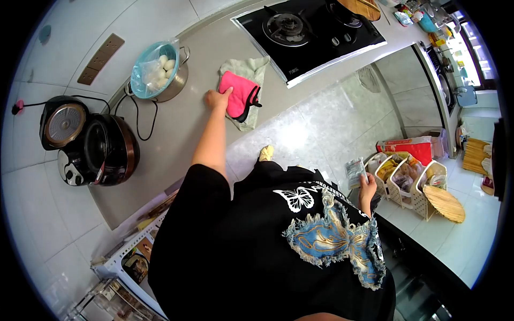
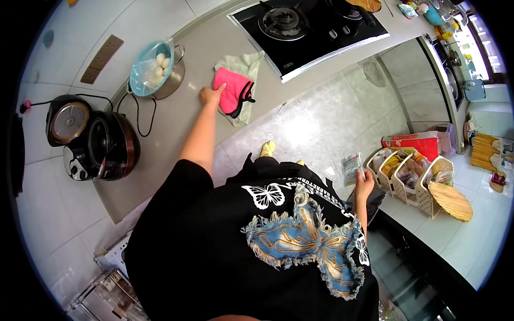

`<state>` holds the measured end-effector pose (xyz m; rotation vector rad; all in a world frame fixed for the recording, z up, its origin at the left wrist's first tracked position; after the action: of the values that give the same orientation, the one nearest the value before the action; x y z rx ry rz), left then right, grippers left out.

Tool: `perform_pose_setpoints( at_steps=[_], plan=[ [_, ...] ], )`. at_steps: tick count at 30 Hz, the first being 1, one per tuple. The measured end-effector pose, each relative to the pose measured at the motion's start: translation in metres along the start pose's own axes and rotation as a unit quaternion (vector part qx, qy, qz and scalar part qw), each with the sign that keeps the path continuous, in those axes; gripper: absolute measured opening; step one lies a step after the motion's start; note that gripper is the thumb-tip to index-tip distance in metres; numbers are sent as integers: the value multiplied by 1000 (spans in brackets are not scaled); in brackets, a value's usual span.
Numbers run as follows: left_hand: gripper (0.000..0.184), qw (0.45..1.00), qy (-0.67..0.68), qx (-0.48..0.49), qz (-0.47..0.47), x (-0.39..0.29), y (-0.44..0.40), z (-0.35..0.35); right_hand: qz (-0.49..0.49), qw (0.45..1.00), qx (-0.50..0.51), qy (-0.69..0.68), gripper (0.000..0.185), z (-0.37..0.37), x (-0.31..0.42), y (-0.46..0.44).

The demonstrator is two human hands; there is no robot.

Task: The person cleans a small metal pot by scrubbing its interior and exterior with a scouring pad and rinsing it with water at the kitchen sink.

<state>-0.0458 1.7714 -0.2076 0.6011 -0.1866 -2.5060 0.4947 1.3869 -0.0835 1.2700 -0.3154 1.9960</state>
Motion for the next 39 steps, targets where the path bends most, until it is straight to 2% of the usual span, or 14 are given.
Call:
perform_pose_setpoints(
  at_steps=[3,5,9,15,20,22,23,24,28,30,33,36,37,39],
  plan=[
    [82,988,119,95,17,-2,1,-32,-27,999,-1,-24,12,7,-5,-13],
    [68,934,303,183,47,-4,6,-46,-51,997,2,-58,11,-5,-2,-21],
    [56,955,257,133,-66,-35,51,-2,-1,999,26,-31,15,-26,18,-21],
    [62,900,419,2,-117,39,9,4,-27,999,-7,-22,13,-30,44,-29],
    [76,950,309,-29,-20,113,-21,42,-26,998,-54,-29,14,-20,23,-39],
    [88,991,106,-80,20,121,-21,62,-36,994,-93,-41,16,-15,17,-44],
    [81,986,16,-163,22,130,-14,56,-42,993,-104,-33,16,-11,8,-43],
    [75,966,-66,-248,24,116,-9,51,-45,992,-115,-25,17,-4,10,-46],
    [53,943,11,-296,-150,-23,77,86,-58,987,-137,-61,17,19,8,-65],
    [46,934,12,-229,-272,-70,98,62,-70,982,-148,-90,17,29,-6,-72],
    [35,924,142,-33,-353,-178,147,12,-97,964,-161,-186,17,59,-11,-107],
    [21,854,183,117,-472,-277,223,-54,-135,926,-133,-326,19,106,10,-136],
    [19,832,211,279,-432,-306,260,-67,-135,911,-118,-372,21,120,21,-145],
    [21,777,182,459,-391,-369,330,-81,-126,898,-74,-416,27,150,32,-172]
  ],
)
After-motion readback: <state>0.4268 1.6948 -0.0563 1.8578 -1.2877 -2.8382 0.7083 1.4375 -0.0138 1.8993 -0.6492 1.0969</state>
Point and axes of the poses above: each hand's wrist, its own y-axis away from the middle knuckle, its own z-axis out of the back of the hand, x = y × z, the point moved 1 cm from there along -y, towards the middle knuckle, and after that the axes turned 10 degrees about -y, right-handed, at the moved point
